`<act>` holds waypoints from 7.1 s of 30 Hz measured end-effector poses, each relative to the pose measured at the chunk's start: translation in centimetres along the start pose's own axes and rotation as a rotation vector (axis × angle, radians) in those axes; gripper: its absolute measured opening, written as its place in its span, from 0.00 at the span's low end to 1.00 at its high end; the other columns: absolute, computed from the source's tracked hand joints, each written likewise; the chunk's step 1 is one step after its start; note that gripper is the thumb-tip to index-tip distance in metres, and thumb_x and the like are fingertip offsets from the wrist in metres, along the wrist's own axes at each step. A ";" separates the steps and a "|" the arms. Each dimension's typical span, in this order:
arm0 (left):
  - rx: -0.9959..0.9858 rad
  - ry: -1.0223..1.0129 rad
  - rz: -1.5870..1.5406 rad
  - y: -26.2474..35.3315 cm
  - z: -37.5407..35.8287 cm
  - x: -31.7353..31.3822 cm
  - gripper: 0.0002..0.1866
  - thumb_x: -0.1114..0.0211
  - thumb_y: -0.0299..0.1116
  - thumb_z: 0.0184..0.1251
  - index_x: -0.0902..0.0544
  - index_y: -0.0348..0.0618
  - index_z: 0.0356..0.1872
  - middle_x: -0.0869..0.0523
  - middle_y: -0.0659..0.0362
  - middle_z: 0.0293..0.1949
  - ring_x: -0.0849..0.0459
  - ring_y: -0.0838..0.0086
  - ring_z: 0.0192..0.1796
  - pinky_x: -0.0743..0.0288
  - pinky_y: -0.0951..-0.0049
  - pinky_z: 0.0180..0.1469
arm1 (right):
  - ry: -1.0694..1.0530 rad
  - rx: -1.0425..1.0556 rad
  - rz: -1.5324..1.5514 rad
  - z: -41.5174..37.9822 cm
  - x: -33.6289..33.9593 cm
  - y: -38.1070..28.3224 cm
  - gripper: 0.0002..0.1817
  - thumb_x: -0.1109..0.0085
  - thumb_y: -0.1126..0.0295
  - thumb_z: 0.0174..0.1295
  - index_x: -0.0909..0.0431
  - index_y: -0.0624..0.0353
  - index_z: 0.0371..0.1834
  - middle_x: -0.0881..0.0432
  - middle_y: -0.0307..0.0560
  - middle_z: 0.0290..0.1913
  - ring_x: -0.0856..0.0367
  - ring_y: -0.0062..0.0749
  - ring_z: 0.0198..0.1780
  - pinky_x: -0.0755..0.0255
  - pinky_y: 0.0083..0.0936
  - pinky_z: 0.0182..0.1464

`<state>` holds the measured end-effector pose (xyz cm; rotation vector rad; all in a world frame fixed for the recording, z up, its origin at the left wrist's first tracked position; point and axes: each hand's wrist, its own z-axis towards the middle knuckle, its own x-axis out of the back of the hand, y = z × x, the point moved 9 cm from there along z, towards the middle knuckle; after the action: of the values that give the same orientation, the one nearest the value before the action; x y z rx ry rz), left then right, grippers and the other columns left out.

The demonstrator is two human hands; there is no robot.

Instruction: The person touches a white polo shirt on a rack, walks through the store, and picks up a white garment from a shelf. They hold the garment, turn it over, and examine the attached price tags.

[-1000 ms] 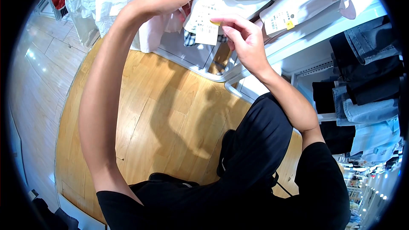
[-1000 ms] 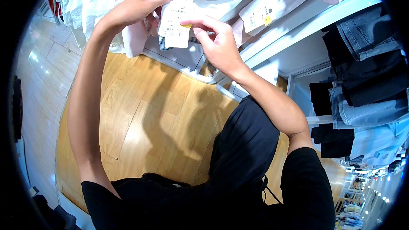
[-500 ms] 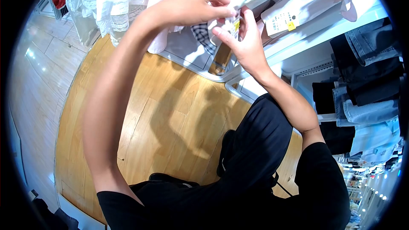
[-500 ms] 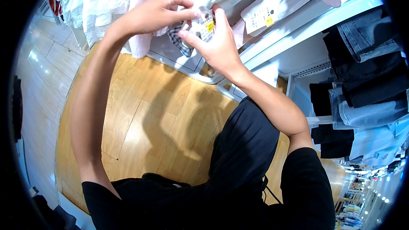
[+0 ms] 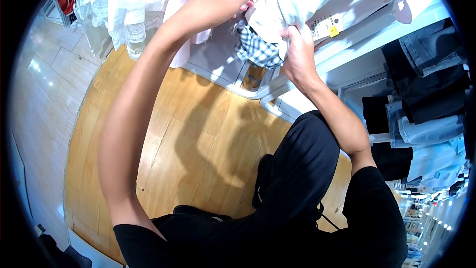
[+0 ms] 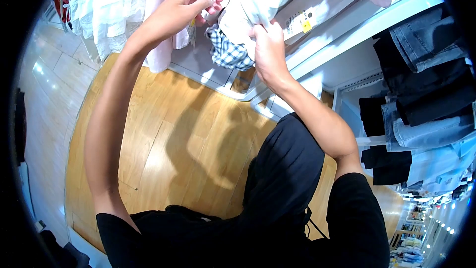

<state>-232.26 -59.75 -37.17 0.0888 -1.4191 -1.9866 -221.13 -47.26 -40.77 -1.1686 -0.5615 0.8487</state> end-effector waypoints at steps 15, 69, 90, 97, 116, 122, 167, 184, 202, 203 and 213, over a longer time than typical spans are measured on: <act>0.038 -0.139 -0.292 0.0 -0.8 -6.2 0.30 0.47 0.52 0.67 0.32 0.38 0.60 0.24 0.56 0.53 0.27 0.75 0.53 0.35 0.74 0.57 | -0.474 -0.481 1.040 -1.9 -2.2 -0.6 0.29 0.60 0.68 0.49 0.32 0.71 0.56 0.23 0.57 0.52 0.24 0.42 0.54 0.33 0.37 0.62; -0.015 0.012 0.440 2.2 -1.2 1.8 0.13 0.39 0.36 0.58 0.22 0.33 0.29 0.19 0.56 0.25 0.21 0.73 0.30 0.28 0.74 0.36 | -0.387 -0.296 0.486 -2.2 -4.0 1.0 0.27 0.54 0.76 0.57 0.41 0.74 0.62 0.29 0.58 0.58 0.30 0.41 0.61 0.38 0.35 0.66; -0.201 -0.215 0.625 1.6 -2.7 -3.2 0.20 0.32 0.25 0.42 0.32 0.41 0.38 0.26 0.53 0.25 0.24 0.63 0.32 0.30 0.66 0.35 | -0.341 -0.434 0.507 -0.9 -3.7 3.4 0.18 0.55 0.69 0.64 0.32 0.69 0.54 0.23 0.52 0.51 0.22 0.37 0.52 0.28 0.33 0.57; -0.281 -0.147 0.464 3.2 -2.2 -2.8 0.06 0.43 0.23 0.51 0.29 0.36 0.31 0.24 0.52 0.26 0.24 0.63 0.31 0.29 0.68 0.37 | -0.290 -0.378 0.471 -0.6 -3.0 3.4 0.17 0.57 0.68 0.64 0.30 0.68 0.51 0.21 0.49 0.45 0.20 0.30 0.44 0.25 0.26 0.49; -0.218 -0.305 0.416 2.1 -2.3 -3.2 0.10 0.43 0.21 0.52 0.30 0.39 0.36 0.34 0.61 0.22 0.34 0.75 0.29 0.34 0.73 0.36 | -0.144 -0.283 0.279 -0.4 -1.7 3.0 0.11 0.51 0.69 0.60 0.25 0.66 0.40 0.20 0.43 0.35 0.20 0.23 0.36 0.25 0.19 0.41; -0.344 -0.247 0.328 3.6 -2.2 -3.2 0.06 0.43 0.24 0.56 0.30 0.36 0.32 0.30 0.58 0.23 0.31 0.75 0.29 0.33 0.73 0.36 | -0.162 -0.283 0.300 -0.4 -2.0 2.8 0.11 0.52 0.69 0.60 0.25 0.66 0.40 0.20 0.43 0.35 0.20 0.23 0.36 0.25 0.20 0.41; -0.214 -0.202 0.266 2.8 -1.8 -2.2 0.04 0.43 0.22 0.54 0.27 0.35 0.31 0.35 0.66 0.19 0.37 0.83 0.25 0.40 0.78 0.28 | 0.051 0.409 -0.253 -0.6 0.4 -6.0 0.29 0.34 0.65 0.54 0.39 0.66 0.52 0.28 0.48 0.46 0.27 0.28 0.48 0.33 0.24 0.52; -0.352 -0.231 0.213 4.6 -2.1 -2.6 0.05 0.42 0.26 0.58 0.27 0.35 0.31 0.27 0.62 0.24 0.30 0.80 0.30 0.32 0.78 0.35 | -0.264 0.804 -0.998 -6.6 -7.1 -9.1 0.16 0.28 0.66 0.45 0.29 0.58 0.16 0.36 0.35 0.10 0.38 0.18 0.13 0.45 0.18 0.18; -0.412 -0.066 0.275 4.2 -1.5 -1.8 0.09 0.45 0.31 0.67 0.25 0.33 0.33 0.24 0.59 0.25 0.27 0.78 0.30 0.31 0.76 0.36 | -0.202 0.275 -0.615 -3.4 -3.3 -5.3 0.04 0.51 0.82 0.59 0.27 0.65 0.35 0.27 0.33 0.26 0.34 0.10 0.23 0.41 0.11 0.24; -0.412 -0.065 0.275 4.5 -1.5 -1.8 0.09 0.45 0.31 0.67 0.25 0.33 0.33 0.24 0.59 0.25 0.27 0.78 0.30 0.31 0.76 0.36 | -0.192 0.278 -0.573 -3.5 -3.3 -5.5 0.04 0.52 0.82 0.60 0.28 0.65 0.37 0.27 0.33 0.27 0.34 0.09 0.24 0.41 0.09 0.25; -0.345 -0.173 0.199 5.0 -1.5 -2.5 0.14 0.46 0.36 0.69 0.26 0.34 0.29 0.28 0.62 0.22 0.32 0.81 0.27 0.35 0.78 0.32 | -0.217 0.344 -0.402 -3.8 -4.3 -5.6 0.06 0.41 0.78 0.55 0.27 0.67 0.33 0.28 0.34 0.27 0.39 0.08 0.22 0.44 0.10 0.23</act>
<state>-227.30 -60.42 -34.33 -0.3707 -1.1167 -2.0763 -219.17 -53.76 -36.43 -0.6246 -0.7638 0.6919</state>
